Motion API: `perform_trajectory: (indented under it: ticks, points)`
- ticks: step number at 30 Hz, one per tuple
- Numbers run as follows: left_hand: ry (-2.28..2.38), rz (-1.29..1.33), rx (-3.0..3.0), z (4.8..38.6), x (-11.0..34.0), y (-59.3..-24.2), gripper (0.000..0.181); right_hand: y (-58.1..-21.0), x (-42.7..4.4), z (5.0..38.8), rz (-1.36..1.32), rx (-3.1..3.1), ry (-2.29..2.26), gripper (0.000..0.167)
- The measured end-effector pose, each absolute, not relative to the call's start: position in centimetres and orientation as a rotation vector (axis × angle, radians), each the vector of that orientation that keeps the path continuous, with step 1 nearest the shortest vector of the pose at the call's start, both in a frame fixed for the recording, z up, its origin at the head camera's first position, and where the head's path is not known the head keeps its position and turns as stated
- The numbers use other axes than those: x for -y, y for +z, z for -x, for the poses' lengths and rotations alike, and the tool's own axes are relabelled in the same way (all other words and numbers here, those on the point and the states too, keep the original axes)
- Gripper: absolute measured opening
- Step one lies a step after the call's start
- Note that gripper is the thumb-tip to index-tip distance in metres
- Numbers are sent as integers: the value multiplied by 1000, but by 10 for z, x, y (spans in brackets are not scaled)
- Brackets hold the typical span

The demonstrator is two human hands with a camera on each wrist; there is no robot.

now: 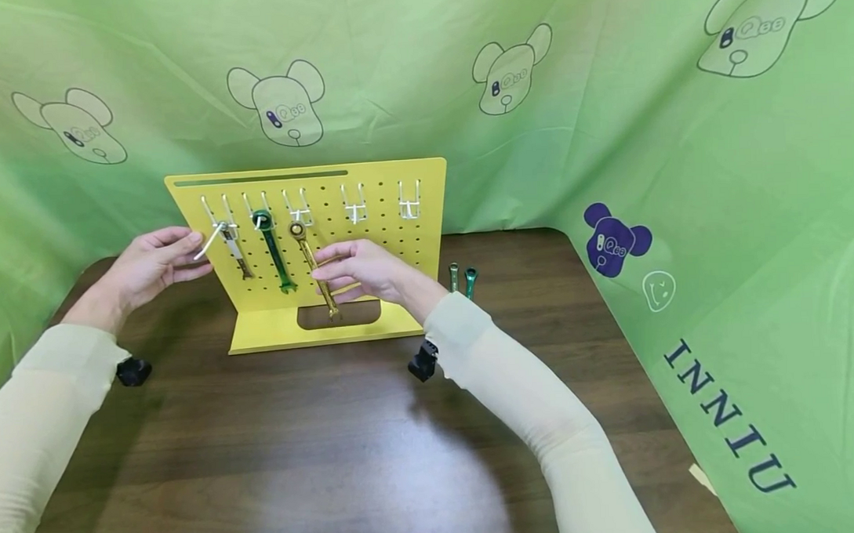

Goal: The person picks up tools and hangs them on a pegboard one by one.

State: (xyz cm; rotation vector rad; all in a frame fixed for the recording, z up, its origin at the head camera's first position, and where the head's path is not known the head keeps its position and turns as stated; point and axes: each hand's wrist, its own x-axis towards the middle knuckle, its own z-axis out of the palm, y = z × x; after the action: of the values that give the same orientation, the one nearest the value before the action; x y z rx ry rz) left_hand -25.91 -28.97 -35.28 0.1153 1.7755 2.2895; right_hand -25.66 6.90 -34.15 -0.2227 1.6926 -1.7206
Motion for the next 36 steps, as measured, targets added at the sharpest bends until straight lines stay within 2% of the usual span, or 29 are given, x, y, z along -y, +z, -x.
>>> perform_trajectory:
  ticks: [13, 36]
  points:
    - [2279, -104, -1788, 258, 289, -353, 13, -359, -51, 259, 108, -1680, -1890, 39]
    - [2285, -104, -1780, 259, 290, -353, 15, -361, -40, 264, -47, -1762, -1967, 35]
